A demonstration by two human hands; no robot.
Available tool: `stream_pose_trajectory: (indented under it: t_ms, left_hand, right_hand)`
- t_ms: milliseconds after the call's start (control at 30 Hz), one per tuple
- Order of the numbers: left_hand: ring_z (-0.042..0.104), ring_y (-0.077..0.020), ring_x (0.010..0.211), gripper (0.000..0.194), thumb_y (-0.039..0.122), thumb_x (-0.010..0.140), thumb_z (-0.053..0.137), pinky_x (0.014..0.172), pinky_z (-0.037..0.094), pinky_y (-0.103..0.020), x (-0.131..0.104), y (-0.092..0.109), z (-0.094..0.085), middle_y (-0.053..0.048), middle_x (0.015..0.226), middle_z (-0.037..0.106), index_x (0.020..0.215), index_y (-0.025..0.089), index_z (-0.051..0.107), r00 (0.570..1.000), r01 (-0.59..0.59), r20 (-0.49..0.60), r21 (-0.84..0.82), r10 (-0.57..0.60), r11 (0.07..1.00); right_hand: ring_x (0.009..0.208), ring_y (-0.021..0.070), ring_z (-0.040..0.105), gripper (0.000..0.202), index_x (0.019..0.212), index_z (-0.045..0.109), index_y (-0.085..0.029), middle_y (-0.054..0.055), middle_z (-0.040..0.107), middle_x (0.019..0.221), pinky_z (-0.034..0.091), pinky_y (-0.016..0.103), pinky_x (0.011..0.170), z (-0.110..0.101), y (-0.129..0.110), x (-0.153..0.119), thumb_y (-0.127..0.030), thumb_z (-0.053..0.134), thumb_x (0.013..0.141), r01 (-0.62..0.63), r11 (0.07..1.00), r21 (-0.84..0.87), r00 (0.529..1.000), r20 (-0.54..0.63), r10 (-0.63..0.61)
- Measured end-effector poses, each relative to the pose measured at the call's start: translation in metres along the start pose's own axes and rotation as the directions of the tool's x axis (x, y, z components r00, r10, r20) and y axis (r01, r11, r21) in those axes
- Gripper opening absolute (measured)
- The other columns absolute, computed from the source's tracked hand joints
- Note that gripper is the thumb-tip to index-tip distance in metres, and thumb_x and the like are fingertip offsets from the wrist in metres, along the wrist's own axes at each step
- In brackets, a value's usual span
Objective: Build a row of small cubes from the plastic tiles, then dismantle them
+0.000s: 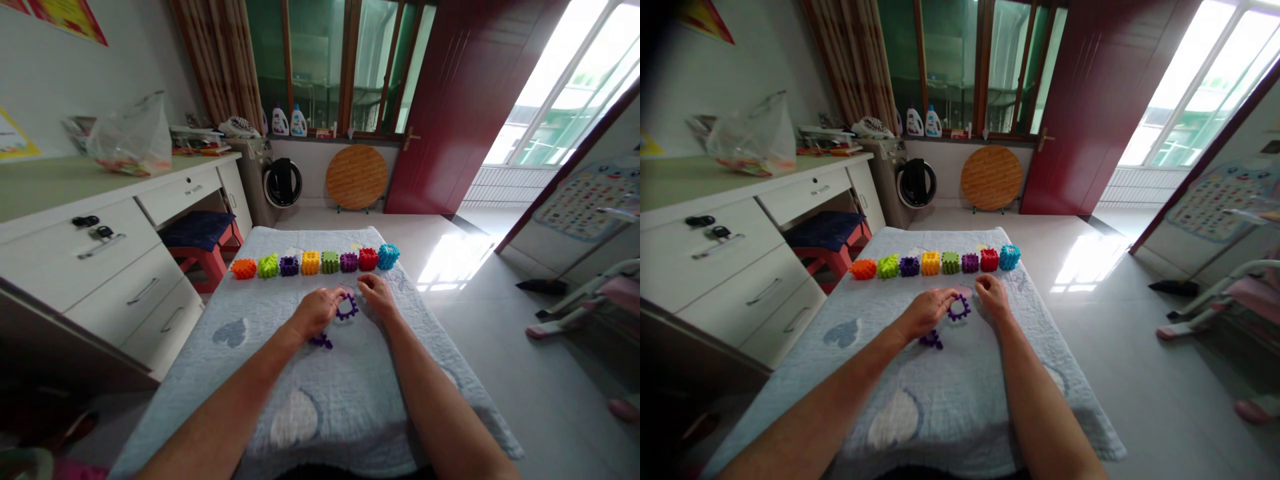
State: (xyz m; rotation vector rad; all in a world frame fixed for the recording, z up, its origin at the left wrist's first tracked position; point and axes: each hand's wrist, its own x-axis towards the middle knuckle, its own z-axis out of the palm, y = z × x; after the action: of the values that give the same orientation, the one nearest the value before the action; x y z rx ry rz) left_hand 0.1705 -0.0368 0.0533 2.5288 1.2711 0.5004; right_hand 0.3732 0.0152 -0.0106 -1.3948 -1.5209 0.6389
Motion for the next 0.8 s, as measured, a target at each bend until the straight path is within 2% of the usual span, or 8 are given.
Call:
stream_pose_trajectory:
  t_ms: [67, 133, 233, 300, 400, 467, 800]
  left_hand:
    - [0.065, -0.0177, 0.091, 0.029, 0.031, 0.097, 0.035, 0.078, 0.045, -0.026, 0.001, -0.022, -0.013, -0.003, 0.099, 0.071, 0.110, 0.023, 0.060, 0.995, 0.101, -0.016, 0.005, -0.101, 0.995]
    - [0.065, -0.0178, 0.095, 0.030, 0.031, 0.096, 0.036, 0.080, 0.045, -0.026, 0.001, -0.044, -0.020, -0.004, 0.103, 0.071, 0.110, 0.022, 0.061, 0.990, 0.144, -0.003, 0.030, -0.144, 0.989]
    - [0.062, -0.0184, 0.100, 0.029, 0.028, 0.094, 0.040, 0.088, 0.044, -0.027, -0.001, -0.069, -0.021, -0.005, 0.109, 0.069, 0.110, 0.021, 0.063, 0.987, 0.153, 0.039, 0.112, -0.158, 0.982]
    - [0.059, -0.0213, 0.106, 0.032, 0.029, 0.091, 0.045, 0.095, 0.041, -0.031, -0.004, -0.078, -0.018, -0.009, 0.114, 0.066, 0.116, 0.018, 0.061, 0.985, 0.165, 0.024, 0.166, -0.171, 0.972]
    - [0.054, -0.0264, 0.111, 0.048, 0.042, 0.083, 0.057, 0.098, 0.040, -0.036, -0.010, -0.079, -0.013, -0.013, 0.119, 0.061, 0.122, 0.015, 0.057, 0.980, 0.198, -0.018, 0.231, -0.199, 0.953]
    - [0.054, -0.0280, 0.109, 0.054, 0.049, 0.075, 0.064, 0.096, 0.042, -0.036, -0.011, -0.076, -0.011, -0.012, 0.116, 0.061, 0.118, 0.016, 0.060, 0.978, 0.203, -0.006, 0.271, -0.209, 0.941]
    - [0.061, -0.0252, 0.092, 0.039, 0.045, 0.064, 0.067, 0.082, 0.046, -0.032, 0.001, -0.071, -0.018, -0.007, 0.095, 0.066, 0.095, 0.021, 0.070, 0.976, 0.158, 0.094, 0.325, -0.198, 0.932]
  right_hand:
    - [0.058, 0.0135, 0.051, 0.028, 0.082, 0.066, -0.016, 0.001, 0.061, 0.066, 0.040, 0.025, 0.056, 0.000, 0.000, 0.000, -0.036, 0.051, 0.069, 0.002, 1.000, -0.007, 1.000, 0.013, -0.001]
    - [0.059, 0.0137, 0.052, 0.028, 0.082, 0.066, -0.016, 0.001, 0.061, 0.066, 0.040, 0.025, 0.056, 0.000, 0.000, -0.001, -0.036, 0.051, 0.069, 0.003, 1.000, -0.024, 1.000, 0.021, -0.002]
    - [0.058, 0.0139, 0.052, 0.028, 0.083, 0.067, -0.016, 0.002, 0.061, 0.065, 0.040, 0.025, 0.056, 0.000, 0.000, -0.002, -0.035, 0.051, 0.070, 0.009, 0.999, -0.044, 1.000, 0.029, -0.008]
    - [0.058, 0.0139, 0.051, 0.028, 0.083, 0.067, -0.015, 0.001, 0.061, 0.064, 0.040, 0.025, 0.056, 0.000, 0.000, -0.002, -0.034, 0.051, 0.071, 0.015, 0.998, -0.053, 0.999, 0.030, -0.014]
    - [0.058, 0.0137, 0.051, 0.028, 0.083, 0.068, -0.015, 0.001, 0.061, 0.064, 0.040, 0.025, 0.057, 0.000, -0.002, -0.003, -0.034, 0.051, 0.071, 0.029, 0.997, -0.073, 0.999, 0.025, -0.028]
    - [0.057, 0.0135, 0.051, 0.027, 0.082, 0.068, -0.015, 0.001, 0.061, 0.064, 0.040, 0.025, 0.058, 0.000, -0.003, -0.004, -0.033, 0.051, 0.071, 0.046, 0.994, -0.094, 0.999, 0.028, -0.044]
    - [0.057, 0.0140, 0.052, 0.029, 0.084, 0.068, -0.015, 0.001, 0.061, 0.063, 0.040, 0.026, 0.059, -0.001, -0.005, -0.006, -0.034, 0.050, 0.070, 0.069, 0.987, -0.146, 0.997, 0.038, -0.064]
